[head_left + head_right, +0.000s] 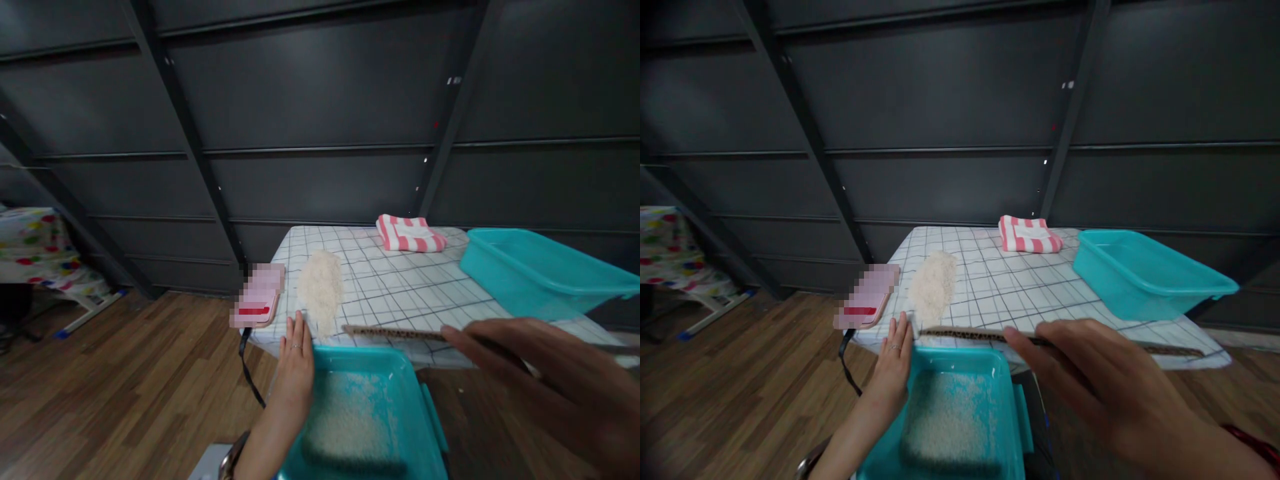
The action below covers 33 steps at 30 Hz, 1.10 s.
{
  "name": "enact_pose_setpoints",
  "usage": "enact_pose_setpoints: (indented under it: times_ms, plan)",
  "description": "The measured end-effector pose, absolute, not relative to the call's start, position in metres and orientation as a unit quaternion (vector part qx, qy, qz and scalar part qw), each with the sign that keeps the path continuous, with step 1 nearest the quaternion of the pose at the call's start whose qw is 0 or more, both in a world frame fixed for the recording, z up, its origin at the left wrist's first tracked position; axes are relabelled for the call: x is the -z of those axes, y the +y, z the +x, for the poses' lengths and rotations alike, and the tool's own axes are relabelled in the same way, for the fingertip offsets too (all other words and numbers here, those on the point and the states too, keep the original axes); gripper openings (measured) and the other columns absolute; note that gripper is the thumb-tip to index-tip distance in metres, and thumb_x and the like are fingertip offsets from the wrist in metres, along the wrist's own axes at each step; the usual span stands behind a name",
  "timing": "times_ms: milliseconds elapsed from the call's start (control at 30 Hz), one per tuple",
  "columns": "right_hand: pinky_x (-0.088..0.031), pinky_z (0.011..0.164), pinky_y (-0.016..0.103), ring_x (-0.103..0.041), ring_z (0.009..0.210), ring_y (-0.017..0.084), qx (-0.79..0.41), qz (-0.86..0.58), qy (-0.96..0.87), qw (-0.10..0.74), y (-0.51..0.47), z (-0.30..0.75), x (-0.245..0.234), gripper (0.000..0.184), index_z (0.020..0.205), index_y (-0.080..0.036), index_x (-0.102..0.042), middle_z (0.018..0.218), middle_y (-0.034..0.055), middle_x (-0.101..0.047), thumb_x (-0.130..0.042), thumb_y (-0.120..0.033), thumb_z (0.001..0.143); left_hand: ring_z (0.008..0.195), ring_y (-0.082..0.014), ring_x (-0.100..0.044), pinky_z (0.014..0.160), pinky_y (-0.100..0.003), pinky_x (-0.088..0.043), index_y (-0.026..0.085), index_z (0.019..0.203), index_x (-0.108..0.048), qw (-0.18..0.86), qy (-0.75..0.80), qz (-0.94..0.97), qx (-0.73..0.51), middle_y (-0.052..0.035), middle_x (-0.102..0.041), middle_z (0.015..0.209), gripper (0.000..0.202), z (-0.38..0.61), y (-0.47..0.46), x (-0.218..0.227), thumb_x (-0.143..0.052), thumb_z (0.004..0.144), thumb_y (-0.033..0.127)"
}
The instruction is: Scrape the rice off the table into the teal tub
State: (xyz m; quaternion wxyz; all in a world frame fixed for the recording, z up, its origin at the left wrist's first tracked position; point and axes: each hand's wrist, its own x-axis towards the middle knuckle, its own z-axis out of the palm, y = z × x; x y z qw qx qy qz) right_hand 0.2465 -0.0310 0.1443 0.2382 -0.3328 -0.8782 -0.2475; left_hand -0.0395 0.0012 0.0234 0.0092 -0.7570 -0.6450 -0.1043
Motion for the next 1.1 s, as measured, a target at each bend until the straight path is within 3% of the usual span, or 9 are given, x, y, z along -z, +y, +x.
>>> enact_pose_setpoints:
  times_ms: [200, 400, 600, 700, 900, 1100]
  plan:
    - [-0.041, 0.055, 0.029, -0.054, 0.060, 0.017, 0.449, -0.304, -0.817, 0.196, 0.023, 0.229, -0.153, 0.037, 0.109, -0.012, -0.055, 0.073, 0.0070, -0.063, -0.031, 0.000, 0.083, 0.128, -0.0296, -0.001, 0.101, -0.055, -0.027, 0.008, 0.139, -0.018, 0.009, -0.651, -0.752, 0.102, -0.0212, -0.018, 0.142, 0.089, -0.038, 0.003, -0.021, -0.025, 0.053, -0.016]
    - [-0.041, 0.058, 0.027, -0.054, 0.065, 0.015, 0.348, -0.275, -0.873, 0.203, 0.003, 0.223, -0.142, 0.038, 0.112, -0.014, -0.051, 0.075, 0.0048, -0.061, -0.029, 0.000, 0.085, 0.128, -0.0288, 0.002, 0.102, -0.053, -0.027, 0.005, 0.136, -0.025, -0.005, -0.656, -0.749, 0.088, -0.0198, -0.016, 0.144, 0.086, -0.037, 0.002, -0.027, -0.024, 0.053, -0.017]
    - [-0.041, 0.079, 0.033, -0.054, 0.089, 0.019, 0.325, -0.232, -0.893, 0.207, -0.040, 0.233, -0.143, 0.043, 0.121, -0.016, -0.049, 0.092, 0.0056, -0.063, -0.031, -0.002, 0.085, 0.129, -0.0275, -0.001, 0.104, -0.050, -0.027, 0.006, 0.134, -0.032, -0.003, -0.651, -0.750, 0.114, -0.0185, -0.020, 0.143, 0.079, -0.040, 0.002, -0.025, -0.021, 0.059, -0.017]
    - [-0.043, 0.075, 0.033, -0.055, 0.086, 0.020, 0.319, -0.239, -0.890, 0.221, -0.034, 0.235, -0.149, 0.040, 0.120, -0.017, -0.050, 0.089, 0.0057, -0.063, -0.032, -0.005, 0.086, 0.128, -0.0284, -0.001, 0.102, -0.051, -0.029, 0.007, 0.134, -0.031, 0.010, -0.642, -0.756, 0.123, -0.0190, -0.021, 0.143, 0.080, -0.041, 0.002, -0.021, -0.022, 0.059, -0.017]
    - [-0.042, 0.053, 0.028, -0.053, 0.058, 0.015, 0.351, -0.301, -0.863, 0.206, 0.001, 0.219, -0.151, 0.037, 0.111, -0.015, -0.052, 0.070, 0.0034, -0.061, -0.029, -0.002, 0.084, 0.127, -0.0301, -0.001, 0.101, -0.054, -0.030, 0.006, 0.134, -0.030, 0.023, -0.645, -0.756, 0.103, -0.0207, -0.021, 0.142, 0.082, -0.040, 0.004, -0.020, -0.024, 0.055, -0.018]
    - [-0.044, 0.066, 0.030, -0.057, 0.073, 0.016, 0.354, -0.248, -0.878, 0.207, -0.027, 0.213, -0.145, 0.040, 0.114, -0.013, -0.050, 0.080, 0.0047, -0.063, -0.027, 0.000, 0.083, 0.128, -0.0307, -0.001, 0.101, -0.053, -0.029, 0.006, 0.136, -0.027, 0.035, -0.624, -0.769, 0.133, -0.0233, -0.021, 0.141, 0.078, -0.044, 0.004, -0.014, -0.024, 0.062, -0.018]
